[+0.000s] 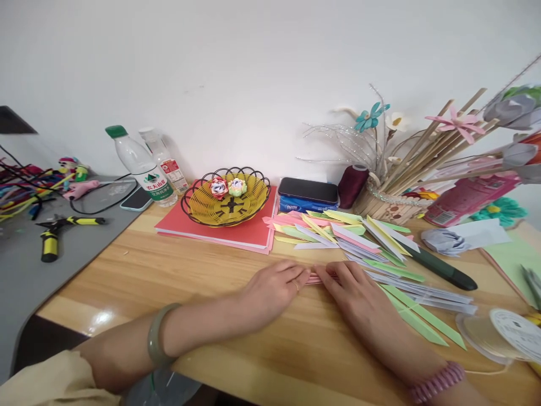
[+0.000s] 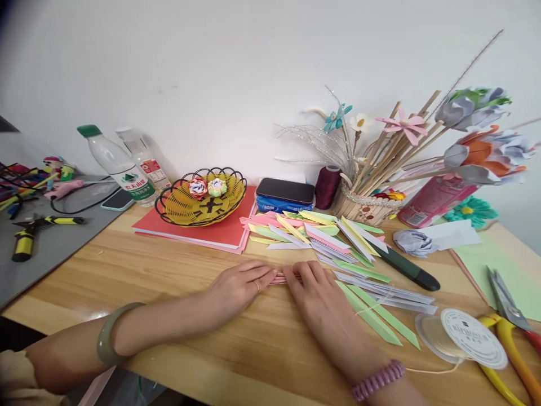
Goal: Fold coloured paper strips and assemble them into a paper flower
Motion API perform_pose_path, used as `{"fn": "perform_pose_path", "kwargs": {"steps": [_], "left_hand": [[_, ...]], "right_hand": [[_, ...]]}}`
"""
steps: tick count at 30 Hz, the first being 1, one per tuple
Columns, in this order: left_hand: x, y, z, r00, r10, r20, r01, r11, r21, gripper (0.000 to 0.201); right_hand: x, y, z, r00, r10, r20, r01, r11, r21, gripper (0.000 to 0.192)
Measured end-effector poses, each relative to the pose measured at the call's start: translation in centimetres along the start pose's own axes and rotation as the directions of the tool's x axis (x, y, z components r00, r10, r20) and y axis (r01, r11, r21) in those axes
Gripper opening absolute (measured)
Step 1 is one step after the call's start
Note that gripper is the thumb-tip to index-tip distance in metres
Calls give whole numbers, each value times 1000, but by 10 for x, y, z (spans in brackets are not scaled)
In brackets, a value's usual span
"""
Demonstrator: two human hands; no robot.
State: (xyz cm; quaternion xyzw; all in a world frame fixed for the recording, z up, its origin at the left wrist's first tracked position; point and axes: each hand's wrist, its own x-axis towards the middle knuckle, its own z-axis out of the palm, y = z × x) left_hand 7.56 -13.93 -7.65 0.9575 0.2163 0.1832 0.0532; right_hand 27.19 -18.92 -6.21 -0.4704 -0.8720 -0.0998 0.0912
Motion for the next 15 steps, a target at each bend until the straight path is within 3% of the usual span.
{"fn": "perform_pose_path", "kwargs": {"steps": [7,15], "left_hand": [[0,2,3,999,46,-17,-39,960,277,33],[-2,6,9,991,124,-58,-91,913,397,35]], "right_hand": [[3,1,3,1000,-15,-6,14,998,-66,31],[3,-8,3,1000,-1,-7,0,990,-144,36]]}}
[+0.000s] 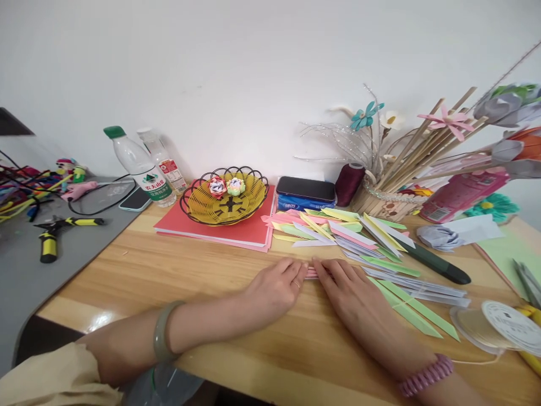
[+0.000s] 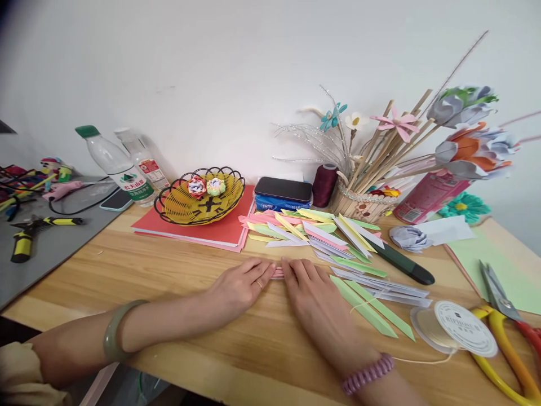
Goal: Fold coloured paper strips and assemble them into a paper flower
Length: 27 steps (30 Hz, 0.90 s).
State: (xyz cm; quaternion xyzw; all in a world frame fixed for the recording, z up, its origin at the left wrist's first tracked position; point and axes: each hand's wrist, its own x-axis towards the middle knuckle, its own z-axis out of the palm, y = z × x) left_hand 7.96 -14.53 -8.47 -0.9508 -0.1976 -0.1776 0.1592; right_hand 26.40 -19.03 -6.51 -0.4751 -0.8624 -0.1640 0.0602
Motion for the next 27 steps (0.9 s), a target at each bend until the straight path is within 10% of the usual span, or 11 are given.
{"fn": "perform_pose_path", "kwargs": {"steps": [7,14,27], "left_hand": [[0,-1,-2,999,31,12,-32,996,86,33],[4,-6,-4,996,-74,-44,63,975,-214,29],[4,-17,-2,903,-421,83,379,692,-614,20]], "right_hand": [[4,-3,-3,999,26,37,-26,1000,-5,33],[3,-4,-7,997,34,68,-39,996,75,27],[4,9,0,996,76,39,-84,955,283,22]]}}
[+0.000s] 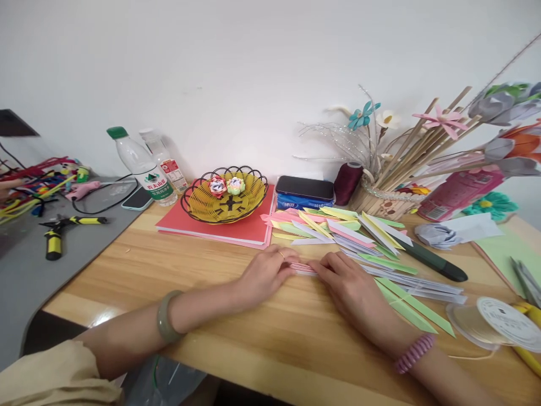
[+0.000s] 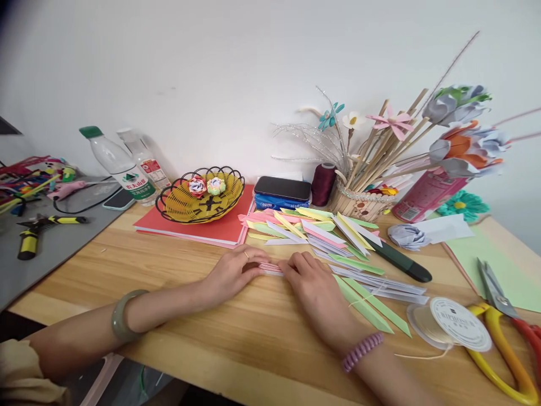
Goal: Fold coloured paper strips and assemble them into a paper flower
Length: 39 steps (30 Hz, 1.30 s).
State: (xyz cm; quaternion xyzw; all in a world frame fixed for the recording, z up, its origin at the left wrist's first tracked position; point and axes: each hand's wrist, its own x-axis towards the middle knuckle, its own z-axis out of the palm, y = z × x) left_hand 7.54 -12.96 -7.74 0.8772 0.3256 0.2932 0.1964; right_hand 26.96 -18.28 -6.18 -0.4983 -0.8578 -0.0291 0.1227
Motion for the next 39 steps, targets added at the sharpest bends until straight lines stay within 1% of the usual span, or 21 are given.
{"fn": "perform_pose_path", "kwargs": {"steps": [1,3,6,8,10,12,17,20,22,24,28,32,35,39], "left_hand": [[-1,0,0,1000,-13,0,13,999,35,24],[-3,2,1,1000,-8,13,6,988,157,31],[-5,2,1,998,44,51,-59,934,352,34],[-6,0,2,995,76,68,-98,899,427,34],[-6,-2,4,993,92,75,-116,878,464,35],[-7,-4,6,994,84,76,-110,866,488,36],[-9,0,7,995,27,94,-75,826,559,37],[-10,3,9,994,-5,110,-64,792,607,40],[-10,4,11,991,-15,130,-69,782,619,41],[-10,4,13,988,-26,150,-71,792,607,41],[-9,2,17,981,-58,188,-52,844,533,42],[-8,2,19,976,-90,200,-13,887,461,44],[-9,2,17,974,-115,198,17,900,436,45],[-11,5,11,968,-106,228,1,909,417,49]], "right_hand": [[0,-2,0,1000,16,-7,-16,1000,-2,22],[-1,-6,1,999,46,-20,-46,999,-10,24],[-2,-11,1,996,79,-31,-80,996,-33,25],[-3,-14,2,995,93,-35,-95,994,-55,26],[-3,-17,3,993,110,-48,-114,990,-85,27],[-3,-21,7,990,120,-72,-128,984,-121,30],[-5,-27,19,989,80,-128,-104,975,-197,43],[-6,-28,22,987,73,-145,-104,969,-224,46],[-5,-28,23,985,78,-152,-112,966,-233,46],[-6,-28,24,984,82,-157,-118,966,-232,47],[-7,-27,25,983,87,-161,-120,971,-208,53],[-5,-30,26,980,104,-168,-125,985,-121,63],[-3,-33,27,977,108,-183,-125,988,-89,61],[-3,-33,30,982,97,-162,-119,985,-128,56]]}}
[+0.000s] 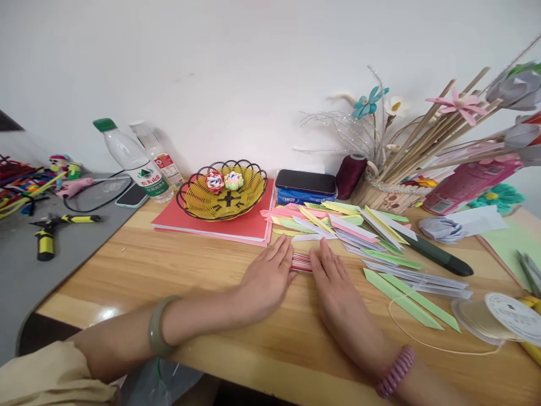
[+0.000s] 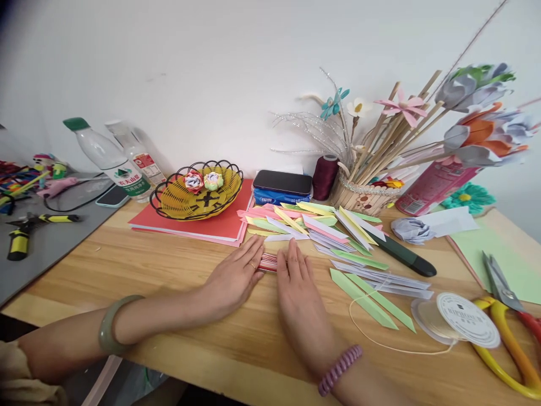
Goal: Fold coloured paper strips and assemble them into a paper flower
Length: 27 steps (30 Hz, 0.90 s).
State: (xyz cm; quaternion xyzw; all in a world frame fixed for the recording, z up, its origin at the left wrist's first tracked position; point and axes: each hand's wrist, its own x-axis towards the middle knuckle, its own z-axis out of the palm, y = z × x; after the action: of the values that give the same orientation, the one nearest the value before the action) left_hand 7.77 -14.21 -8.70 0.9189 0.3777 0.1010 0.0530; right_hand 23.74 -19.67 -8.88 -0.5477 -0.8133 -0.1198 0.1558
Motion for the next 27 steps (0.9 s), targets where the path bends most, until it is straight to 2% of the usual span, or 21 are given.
{"fn": "perform_pose_path", "kwargs": {"steps": [6,11,16,20,24,27], "left_hand": [[-1,0,-7,1000,-12,-2,12,998,-60,48],[-1,-5,-8,993,13,-120,-26,994,-110,37],[-2,-6,-9,967,52,-250,-80,991,-106,31],[-3,-3,-13,958,82,-275,-131,978,-163,28],[-7,-1,-20,974,-21,-225,-43,961,-275,25],[-8,-1,-24,973,-135,-189,52,919,-390,42]], "right_hand": [[1,6,-1,999,-39,10,40,998,-50,45],[9,4,-17,999,-29,18,30,998,-58,38],[15,0,-32,997,21,78,-16,998,-64,27],[15,0,-35,993,1,114,0,1000,-10,25],[14,7,-32,993,33,112,-47,990,132,20],[14,17,-29,989,108,102,-133,949,285,18]]}}
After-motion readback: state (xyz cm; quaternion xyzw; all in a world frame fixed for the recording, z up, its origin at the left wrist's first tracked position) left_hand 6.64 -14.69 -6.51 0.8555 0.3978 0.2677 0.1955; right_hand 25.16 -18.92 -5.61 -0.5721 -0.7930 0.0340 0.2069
